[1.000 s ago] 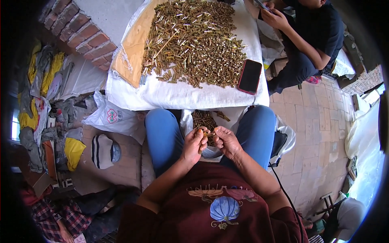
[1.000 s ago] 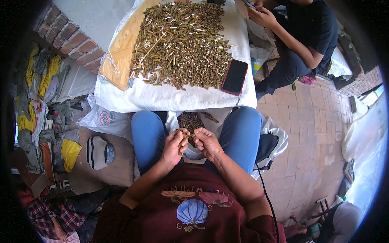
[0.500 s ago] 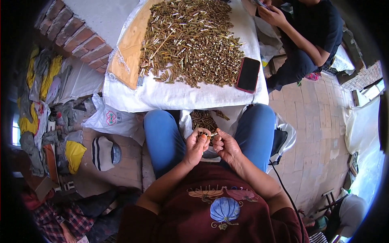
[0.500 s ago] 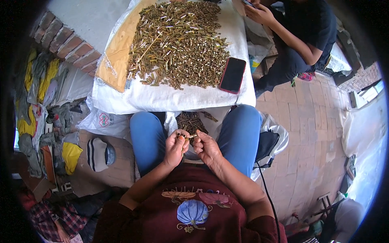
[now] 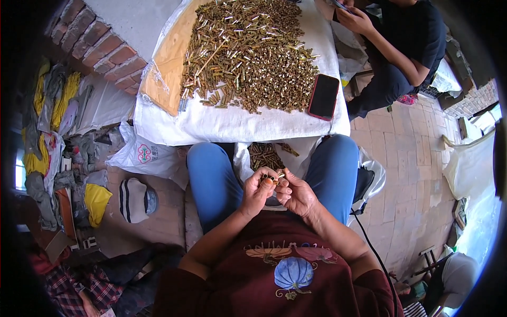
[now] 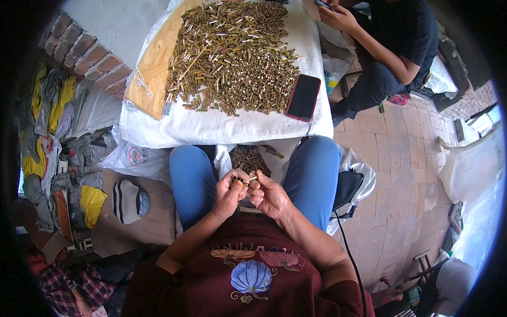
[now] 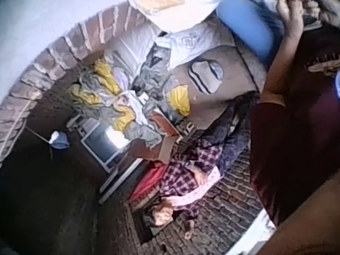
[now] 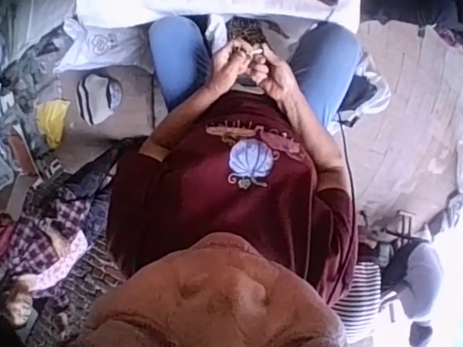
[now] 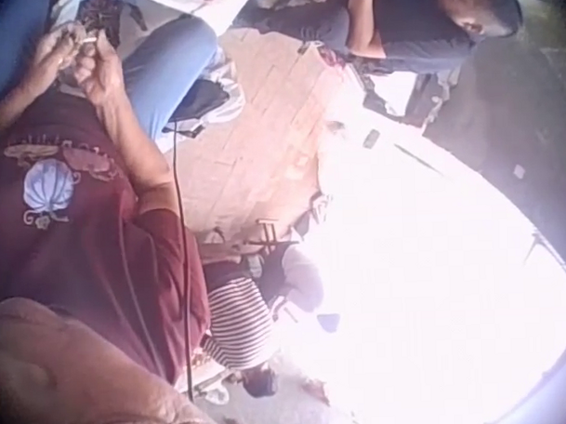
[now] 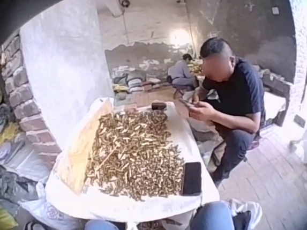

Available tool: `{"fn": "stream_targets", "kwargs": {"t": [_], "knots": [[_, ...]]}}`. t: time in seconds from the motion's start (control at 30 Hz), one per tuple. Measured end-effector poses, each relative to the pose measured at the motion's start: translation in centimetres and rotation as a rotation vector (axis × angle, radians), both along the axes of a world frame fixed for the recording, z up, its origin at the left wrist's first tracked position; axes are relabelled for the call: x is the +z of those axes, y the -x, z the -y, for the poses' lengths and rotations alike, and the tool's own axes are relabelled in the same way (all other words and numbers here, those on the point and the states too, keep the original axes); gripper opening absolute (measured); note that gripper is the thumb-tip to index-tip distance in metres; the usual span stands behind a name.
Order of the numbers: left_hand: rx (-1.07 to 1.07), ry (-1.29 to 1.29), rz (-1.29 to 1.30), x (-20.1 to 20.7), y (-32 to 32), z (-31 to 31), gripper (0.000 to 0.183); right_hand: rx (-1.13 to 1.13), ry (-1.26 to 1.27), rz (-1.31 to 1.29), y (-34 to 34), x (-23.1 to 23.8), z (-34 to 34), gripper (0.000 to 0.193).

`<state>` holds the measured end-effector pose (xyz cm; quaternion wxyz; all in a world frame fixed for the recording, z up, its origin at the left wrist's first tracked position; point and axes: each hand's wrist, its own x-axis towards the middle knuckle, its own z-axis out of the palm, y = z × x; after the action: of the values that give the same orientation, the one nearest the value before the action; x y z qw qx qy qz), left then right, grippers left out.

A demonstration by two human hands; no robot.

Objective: The person takes small firecracker fuses from a large pile on a covered table and joins them together by hand.

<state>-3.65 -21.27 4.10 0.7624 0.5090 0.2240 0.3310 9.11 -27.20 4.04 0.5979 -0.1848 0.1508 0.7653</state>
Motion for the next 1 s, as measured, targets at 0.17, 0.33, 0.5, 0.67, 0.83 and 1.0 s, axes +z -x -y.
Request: {"fn": "stream_targets", "kwargs": {"t": [0.17,0.33,0.5,0.67,0.83,1.0], "knots": [[0.008,0.101,0.010,-0.1,-0.3,0.4,0.027,0.022,-0.042,0.009,-0.6,-1.3,0.1,0.018],[-0.003,0.117,0.000,-0.4,-0.1,0.2,0.027,0.100,-0.087,0.061,-1.0,-1.0,0.0,0.017],[-0.040,0.093,-0.039,-0.5,0.2,-0.1,0.027,0.139,-0.143,0.253,-1.3,-1.2,0.3,0.014],[0.025,0.254,0.067,-0.9,-0.5,-0.2,0.018,0.059,-0.068,0.287,-1.5,-1.3,-0.2,0.012],[0.049,0.245,-0.022,-2.0,0.3,-0.8,0.023,-0.068,0.044,0.429,-2.2,-2.8,-0.9,0.012],[-0.034,0.337,-0.173,-2.1,0.4,-0.6,0.026,-0.160,0.344,0.376,-2.0,-3.8,-1.6,0.010]]}}
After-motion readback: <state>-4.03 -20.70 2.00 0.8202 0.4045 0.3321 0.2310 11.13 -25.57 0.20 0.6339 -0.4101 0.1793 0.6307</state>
